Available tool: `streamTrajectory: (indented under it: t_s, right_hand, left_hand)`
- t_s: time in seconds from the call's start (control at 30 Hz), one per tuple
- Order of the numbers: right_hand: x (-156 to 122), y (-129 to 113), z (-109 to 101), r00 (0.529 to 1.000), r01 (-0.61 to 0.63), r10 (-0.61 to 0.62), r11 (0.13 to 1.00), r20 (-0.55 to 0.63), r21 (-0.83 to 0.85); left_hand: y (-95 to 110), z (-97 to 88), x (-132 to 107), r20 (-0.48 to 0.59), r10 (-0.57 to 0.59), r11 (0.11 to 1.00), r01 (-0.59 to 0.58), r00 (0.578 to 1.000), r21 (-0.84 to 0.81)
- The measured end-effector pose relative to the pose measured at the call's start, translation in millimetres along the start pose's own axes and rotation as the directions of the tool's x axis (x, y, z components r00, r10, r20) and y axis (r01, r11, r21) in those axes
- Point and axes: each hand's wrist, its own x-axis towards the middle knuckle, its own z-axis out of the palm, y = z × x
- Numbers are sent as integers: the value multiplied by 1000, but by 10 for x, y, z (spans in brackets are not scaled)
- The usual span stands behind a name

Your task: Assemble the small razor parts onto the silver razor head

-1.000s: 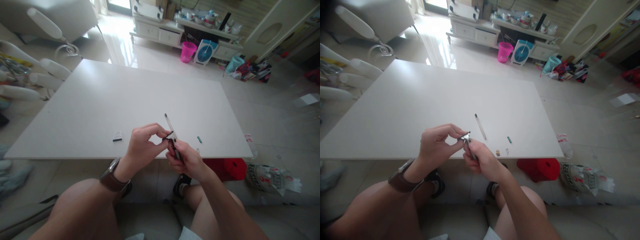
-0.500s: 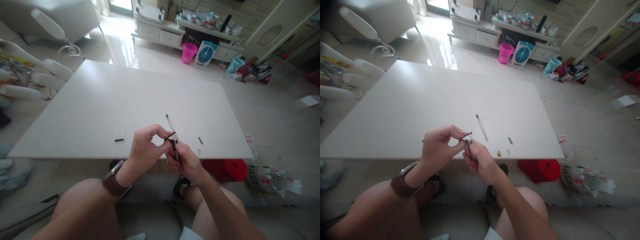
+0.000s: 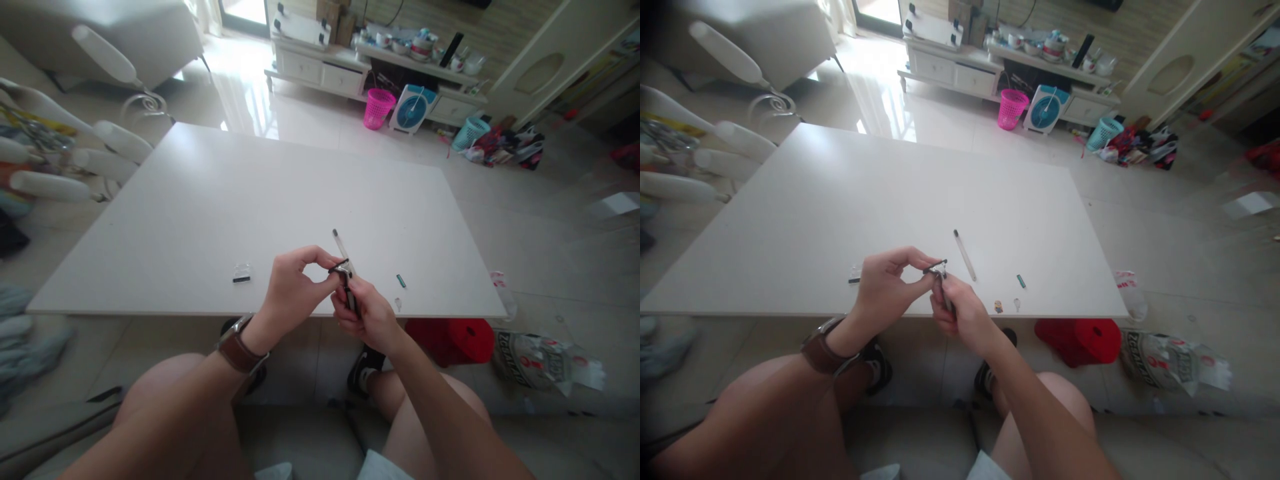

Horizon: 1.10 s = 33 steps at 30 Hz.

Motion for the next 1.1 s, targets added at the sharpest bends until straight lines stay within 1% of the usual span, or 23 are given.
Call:
streamTrajectory:
  t_s: [0.2,0.37,0.6,0.77,0.93,1.0,1.1]
  right_hand:
    - [45,-93,-7,993,-122,122,980,10,158]
    - [51,-101,-26,990,-140,143,972,-2,188]
    - [66,-104,-18,989,-133,141,981,-48,140]
    - [61,-110,-15,989,-136,142,984,-44,113]
    - [61,-113,-13,990,-135,139,985,-38,103]
    - [64,-88,-22,993,-113,117,990,-37,78]
    - [58,-24,-43,997,3,-7,999,-73,-52]
  left_hand:
    - [-67,59,40,3,-11,1000,11,1000,7]
    - [-92,66,58,8,-46,999,46,999,8]
    - [-120,65,60,8,-95,995,95,995,-38]
    - [-107,57,75,21,-130,987,131,991,-96]
    - [-99,58,77,18,-126,987,127,992,-101]
    - [-94,61,73,7,-119,987,119,993,-106]
    - [-78,68,60,-13,-95,987,93,995,-131]
